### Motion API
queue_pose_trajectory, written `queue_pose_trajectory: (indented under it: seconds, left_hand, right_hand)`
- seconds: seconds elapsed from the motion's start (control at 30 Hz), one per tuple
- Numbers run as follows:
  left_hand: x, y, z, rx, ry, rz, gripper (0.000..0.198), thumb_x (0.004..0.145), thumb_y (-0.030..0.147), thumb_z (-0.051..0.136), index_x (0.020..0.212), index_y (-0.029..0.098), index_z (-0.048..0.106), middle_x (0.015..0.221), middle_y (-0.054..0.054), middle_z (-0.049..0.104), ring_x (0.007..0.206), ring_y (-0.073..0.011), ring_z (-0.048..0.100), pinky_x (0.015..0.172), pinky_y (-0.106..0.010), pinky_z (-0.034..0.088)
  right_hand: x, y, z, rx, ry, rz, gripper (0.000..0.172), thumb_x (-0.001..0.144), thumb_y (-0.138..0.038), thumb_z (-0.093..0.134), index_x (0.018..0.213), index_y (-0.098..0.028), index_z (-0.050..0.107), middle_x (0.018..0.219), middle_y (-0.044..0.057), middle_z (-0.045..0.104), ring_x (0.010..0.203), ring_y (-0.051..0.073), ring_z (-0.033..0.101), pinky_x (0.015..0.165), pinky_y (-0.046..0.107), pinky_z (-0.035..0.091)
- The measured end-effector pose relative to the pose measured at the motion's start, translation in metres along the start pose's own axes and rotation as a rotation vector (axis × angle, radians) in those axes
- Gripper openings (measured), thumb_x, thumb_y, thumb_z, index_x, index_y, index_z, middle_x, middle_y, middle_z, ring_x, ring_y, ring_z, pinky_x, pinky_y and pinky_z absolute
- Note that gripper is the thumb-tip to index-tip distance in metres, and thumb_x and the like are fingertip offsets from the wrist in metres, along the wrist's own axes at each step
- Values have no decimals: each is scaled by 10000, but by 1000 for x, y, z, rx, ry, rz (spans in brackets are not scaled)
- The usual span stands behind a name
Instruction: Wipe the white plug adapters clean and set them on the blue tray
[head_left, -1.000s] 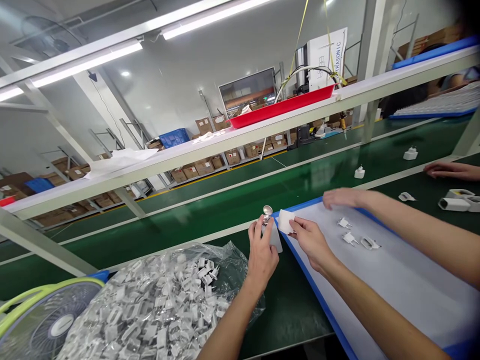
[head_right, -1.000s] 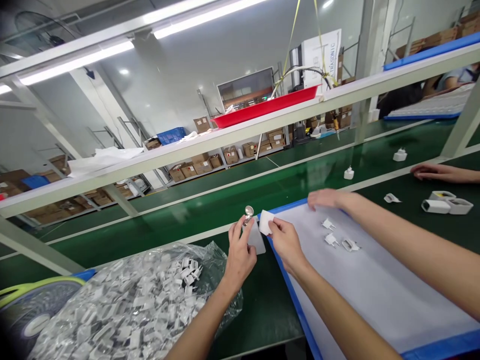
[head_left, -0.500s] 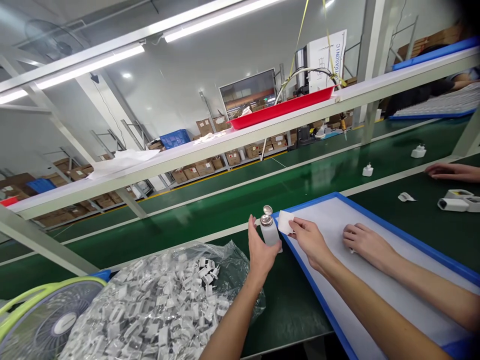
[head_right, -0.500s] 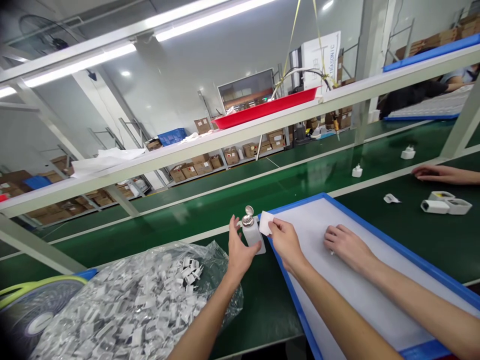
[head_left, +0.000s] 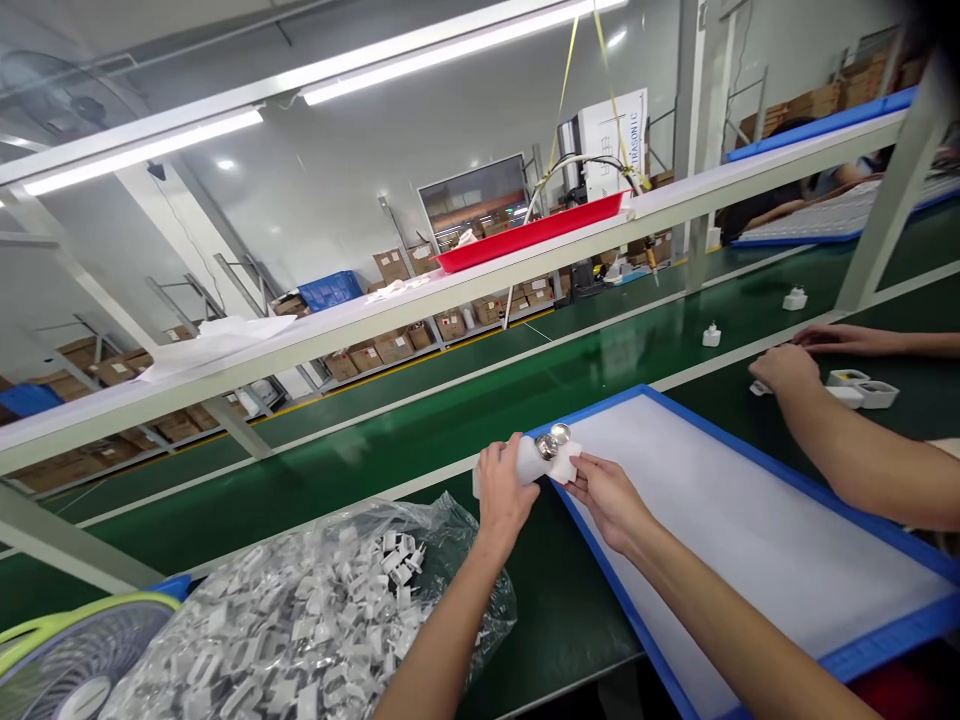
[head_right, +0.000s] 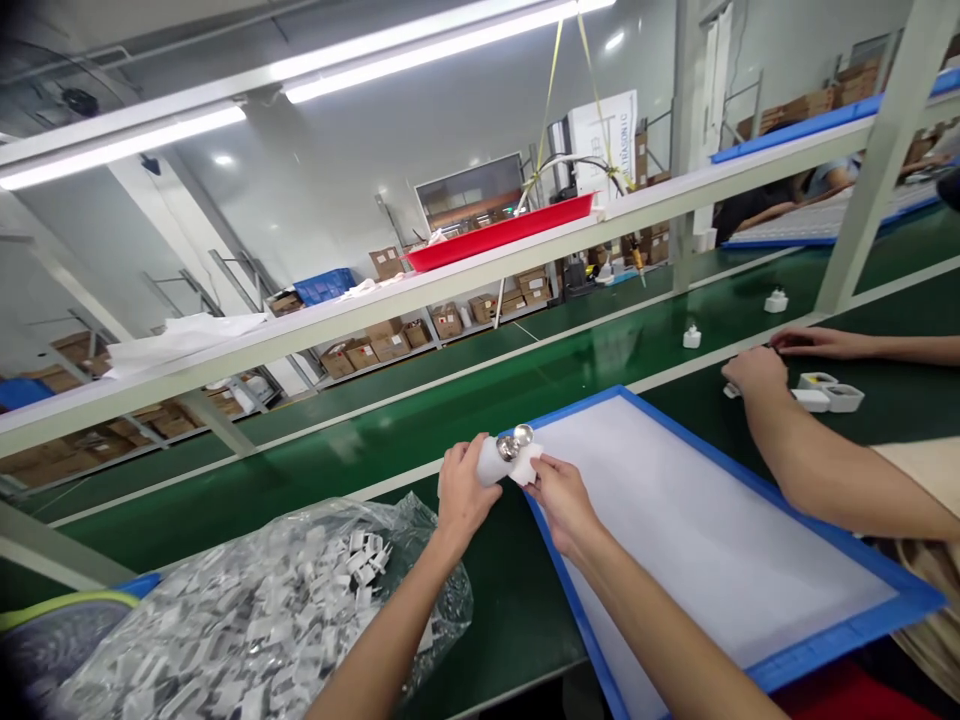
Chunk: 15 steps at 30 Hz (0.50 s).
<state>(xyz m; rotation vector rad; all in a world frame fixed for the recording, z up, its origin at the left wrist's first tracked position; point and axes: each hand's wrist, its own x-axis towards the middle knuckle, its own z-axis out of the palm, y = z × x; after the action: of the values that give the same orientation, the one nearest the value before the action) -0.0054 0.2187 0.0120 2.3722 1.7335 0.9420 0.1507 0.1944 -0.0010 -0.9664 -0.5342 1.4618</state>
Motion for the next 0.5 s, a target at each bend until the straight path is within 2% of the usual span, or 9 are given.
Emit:
queue_pose_trajectory:
  seconds: [0.27, 0.5]
  left_hand:
    - [5, 7, -22, 256, 10, 164, 791, 684, 27, 586, 1430, 278, 500, 1178, -88, 529, 1130, -311, 461, 1049, -463, 362]
    - [6, 13, -31, 387, 25, 225, 770, 701, 1, 541, 1433, 233, 495, 1166, -107, 512, 1113, -311, 445, 1031, -462, 373]
  right_hand:
    - [-4, -3, 4, 136, -11, 35, 290, 991, -344, 644, 1211, -156, 627, 1186, 82, 647, 984, 199, 666, 835, 386, 587]
    - [-6, -4, 7, 205, 7, 89, 317, 990, -350, 645, 1240, -158, 615, 1213, 87, 636, 1010, 210, 661, 852, 403, 583]
